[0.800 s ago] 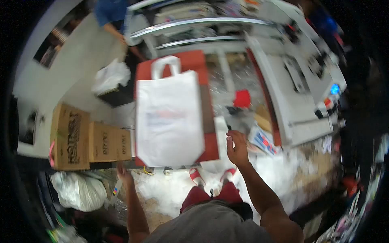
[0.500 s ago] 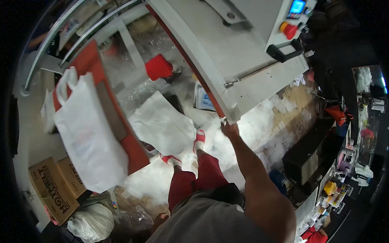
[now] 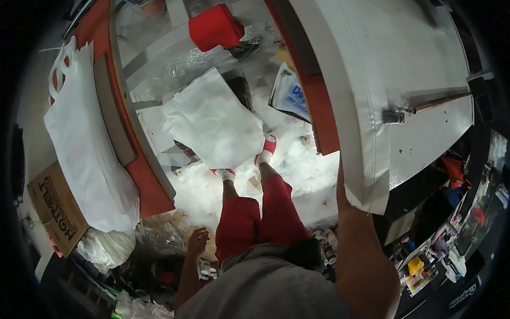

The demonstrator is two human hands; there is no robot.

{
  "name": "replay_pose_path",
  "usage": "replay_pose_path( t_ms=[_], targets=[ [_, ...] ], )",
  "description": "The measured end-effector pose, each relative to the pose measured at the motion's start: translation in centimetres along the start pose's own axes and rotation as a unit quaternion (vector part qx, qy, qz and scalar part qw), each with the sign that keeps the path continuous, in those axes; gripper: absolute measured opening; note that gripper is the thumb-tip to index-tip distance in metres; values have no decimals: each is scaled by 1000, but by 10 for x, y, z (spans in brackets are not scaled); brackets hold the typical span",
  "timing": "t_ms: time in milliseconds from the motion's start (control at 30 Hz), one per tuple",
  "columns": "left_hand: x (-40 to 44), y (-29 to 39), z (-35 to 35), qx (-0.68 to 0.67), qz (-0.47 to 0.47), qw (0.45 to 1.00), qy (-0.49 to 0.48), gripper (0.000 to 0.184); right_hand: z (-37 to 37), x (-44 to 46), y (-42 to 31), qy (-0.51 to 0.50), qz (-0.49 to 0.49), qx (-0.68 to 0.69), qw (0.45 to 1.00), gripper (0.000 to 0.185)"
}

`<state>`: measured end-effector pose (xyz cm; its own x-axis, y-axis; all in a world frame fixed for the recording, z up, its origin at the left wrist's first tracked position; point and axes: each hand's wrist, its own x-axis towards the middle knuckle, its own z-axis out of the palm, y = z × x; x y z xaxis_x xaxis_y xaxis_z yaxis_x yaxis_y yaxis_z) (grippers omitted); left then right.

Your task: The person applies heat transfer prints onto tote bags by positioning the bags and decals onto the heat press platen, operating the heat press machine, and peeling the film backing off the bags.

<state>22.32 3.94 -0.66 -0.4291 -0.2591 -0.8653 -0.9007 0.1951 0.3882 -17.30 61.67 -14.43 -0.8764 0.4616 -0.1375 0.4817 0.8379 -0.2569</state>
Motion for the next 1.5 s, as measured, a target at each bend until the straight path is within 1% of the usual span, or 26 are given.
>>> replay_pose_path(
  t_ms=[167,233,367,433,600,667,700,733,767,800,833,867,900,967,1000,1067,1100,1133,1167,1200,1233,1300,1333,1400,1433,1500],
  targets=[
    [-7,4,-3,25,-17,999,-10,35,-13,2,-10,4,22,2,1000,28],
    [-5,-7,-11,80,-16,997,-7,36,-18,3,-15,6,27,3,1000,28],
    [3,-18,-29,65,-2,998,1,38,-31,3,-26,7,41,3,999,30],
    [2,-4,-36,72,31,997,17,36,-40,3,-31,11,53,8,999,30],
    [0,66,-48,87,98,991,-5,32,-66,-7,-50,26,82,18,996,32],
    [1,83,-49,112,236,965,5,34,-72,-24,-63,15,77,30,996,33],
    [-3,99,-46,119,307,944,9,33,-72,-40,-72,-27,45,29,998,33],
    [-11,124,-41,123,378,917,16,33,-65,-69,-83,-122,-58,3,991,34],
    [-37,186,-36,130,285,949,-35,38,-53,-107,-86,-144,-396,-89,902,25],
    [-52,209,-36,117,360,924,-54,47,-75,-167,-139,-347,-365,-132,854,27],
    [-67,232,-36,103,432,893,-75,57,-110,-229,-188,-469,-359,-12,807,27],
    [-72,241,-39,44,440,881,-171,61,-142,-280,-226,-520,-386,59,760,21],
    [-76,240,-40,88,500,848,-152,51,-212,-312,-302,-599,-315,-8,736,24],
    [-98,258,-81,165,413,860,-252,38,-260,-332,-349,-567,-281,129,764,18],
    [-98,254,-100,165,417,862,-237,38,-271,-327,-364,-501,-310,167,791,15],
    [-91,239,-148,189,374,886,-198,28,-291,-308,-395,-363,-355,231,830,11],
    [-87,232,-179,53,345,920,-181,20,-296,-304,-413,-329,-344,237,847,9],
    [-79,224,-206,-5,380,917,-121,14,-292,-300,-427,-301,-364,247,847,10],
    [-80,233,-238,-94,377,918,-80,12,-285,-296,-442,-271,-384,258,844,10],
    [-68,234,-265,-140,403,904,-23,5,-281,-297,-464,-275,-376,297,834,13],
    [-62,243,-290,-143,412,899,36,8,-276,-302,-490,-278,-368,337,821,15],
    [-39,264,-329,-155,441,876,122,22,-252,-300,-533,-204,-385,361,825,22],
    [-43,285,-343,-151,441,869,167,27,-248,-300,-554,-197,-390,361,824,22],
    [-24,312,-368,-128,454,855,216,30,-244,-301,-590,-142,-365,415,821,25],
    [-14,323,-376,-129,462,851,215,30,-240,-302,-598,-134,-367,417,821,25],
    [15,340,-386,-56,462,833,297,30,-229,-299,-610,-5,-419,365,831,27]
  ],
)
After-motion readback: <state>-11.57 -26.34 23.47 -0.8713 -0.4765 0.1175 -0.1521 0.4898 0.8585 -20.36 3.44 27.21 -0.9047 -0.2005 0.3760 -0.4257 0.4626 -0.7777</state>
